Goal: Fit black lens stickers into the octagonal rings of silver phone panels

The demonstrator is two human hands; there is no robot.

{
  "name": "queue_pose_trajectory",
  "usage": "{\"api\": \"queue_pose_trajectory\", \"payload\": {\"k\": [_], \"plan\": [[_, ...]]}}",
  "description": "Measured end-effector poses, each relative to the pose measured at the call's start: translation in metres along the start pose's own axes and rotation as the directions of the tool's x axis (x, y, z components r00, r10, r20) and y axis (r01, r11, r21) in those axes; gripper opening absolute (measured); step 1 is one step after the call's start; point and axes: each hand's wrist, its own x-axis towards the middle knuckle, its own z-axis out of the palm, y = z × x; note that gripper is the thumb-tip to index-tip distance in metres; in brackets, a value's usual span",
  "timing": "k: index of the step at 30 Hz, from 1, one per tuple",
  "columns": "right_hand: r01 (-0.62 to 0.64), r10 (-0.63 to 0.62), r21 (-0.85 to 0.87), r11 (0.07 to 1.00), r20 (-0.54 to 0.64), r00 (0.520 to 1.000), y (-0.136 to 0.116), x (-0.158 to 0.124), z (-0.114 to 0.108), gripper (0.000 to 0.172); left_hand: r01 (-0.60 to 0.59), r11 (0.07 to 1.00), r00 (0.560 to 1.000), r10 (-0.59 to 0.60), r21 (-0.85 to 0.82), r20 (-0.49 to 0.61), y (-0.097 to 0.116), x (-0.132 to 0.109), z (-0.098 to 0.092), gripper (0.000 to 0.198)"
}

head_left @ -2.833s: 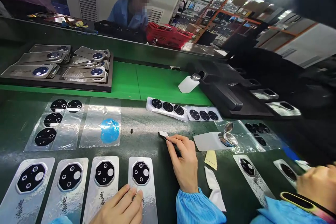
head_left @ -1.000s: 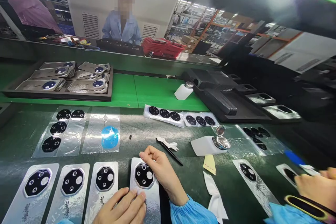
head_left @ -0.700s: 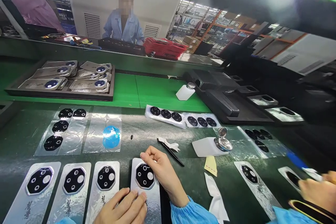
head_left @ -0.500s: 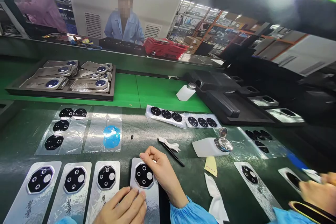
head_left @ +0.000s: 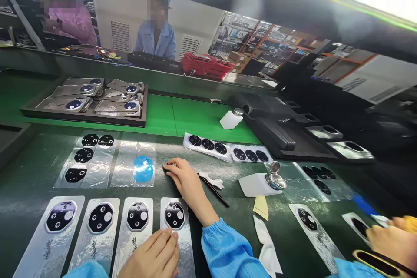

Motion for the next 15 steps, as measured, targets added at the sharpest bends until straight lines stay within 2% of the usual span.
{"api": "queue_pose_trajectory", "payload": {"k": [3, 5, 9, 11, 13, 15], "plan": [[-0.009, 0.011, 0.070, 0.998, -0.022, 1.000, -0.003, 0.003, 0.001, 0.019, 0.004, 1.000, 0.999, -0.004, -0.014, 0.032, 0.000, -0.002, 0.000, 0.023], [-0.046, 0.054, 0.127, 0.991, -0.064, 0.997, -0.010, -0.002, -0.008, 0.021, 0.009, 1.000, 0.999, -0.008, -0.027, 0.049, 0.000, -0.003, 0.000, 0.022], [-0.165, 0.202, 0.285, 0.944, -0.103, 0.974, -0.036, -0.038, -0.036, 0.022, 0.057, 0.991, 0.998, -0.053, -0.121, 0.039, 0.000, 0.006, -0.011, 0.024], [-0.292, 0.353, 0.521, 0.802, -0.019, 0.936, -0.053, -0.068, -0.044, 0.018, 0.141, 0.955, 0.988, -0.118, -0.259, 0.102, 0.000, 0.013, -0.024, 0.025], [-0.351, 0.417, 0.642, 0.682, 0.052, 0.907, -0.068, -0.098, -0.043, 0.019, 0.308, 0.857, 0.946, -0.229, -0.413, 0.229, 0.000, 0.020, -0.037, 0.029], [-0.328, 0.391, 0.653, 0.682, 0.053, 0.919, -0.078, -0.125, -0.036, 0.013, 0.462, 0.726, 0.882, -0.314, -0.509, 0.352, 0.000, 0.024, -0.048, 0.035]]}}
